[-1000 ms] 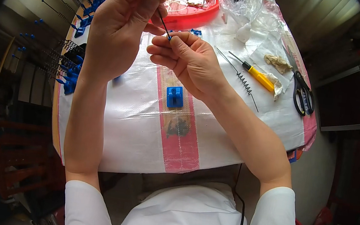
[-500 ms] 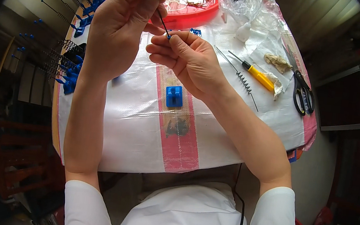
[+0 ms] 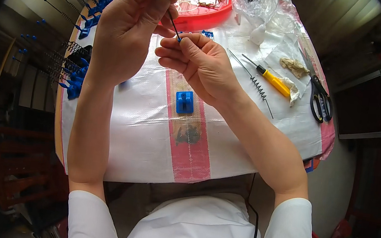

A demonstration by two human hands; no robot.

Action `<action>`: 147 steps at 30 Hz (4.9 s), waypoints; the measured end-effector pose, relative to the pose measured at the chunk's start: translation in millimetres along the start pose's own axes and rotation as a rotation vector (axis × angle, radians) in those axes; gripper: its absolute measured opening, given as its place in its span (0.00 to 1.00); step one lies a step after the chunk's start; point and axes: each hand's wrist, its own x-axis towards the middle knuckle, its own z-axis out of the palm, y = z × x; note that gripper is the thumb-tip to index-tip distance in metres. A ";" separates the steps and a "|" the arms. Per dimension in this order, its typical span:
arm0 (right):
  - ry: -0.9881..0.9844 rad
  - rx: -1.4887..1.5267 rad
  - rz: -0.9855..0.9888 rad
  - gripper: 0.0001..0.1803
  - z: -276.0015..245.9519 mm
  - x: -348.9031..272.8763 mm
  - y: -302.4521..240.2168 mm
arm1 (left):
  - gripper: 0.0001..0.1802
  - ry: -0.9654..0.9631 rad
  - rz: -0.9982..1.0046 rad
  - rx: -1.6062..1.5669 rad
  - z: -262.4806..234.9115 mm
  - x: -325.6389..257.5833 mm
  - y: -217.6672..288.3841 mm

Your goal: Assembling small plastic parts with springs and applying adhesive or lubricant.

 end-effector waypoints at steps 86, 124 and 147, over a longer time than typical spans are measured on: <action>0.356 -0.098 -0.075 0.11 -2.3 -2.7 -7.5 | 0.08 0.145 0.044 0.002 7.1 0.4 10.0; 0.630 -1.624 -0.394 0.07 -40.3 -125.2 -149.2 | 0.05 0.066 -0.340 0.046 2.2 -103.3 -48.5; -0.548 -1.608 0.063 0.07 -3.3 11.4 -32.3 | 0.04 0.072 -0.258 0.082 3.9 -102.2 -42.6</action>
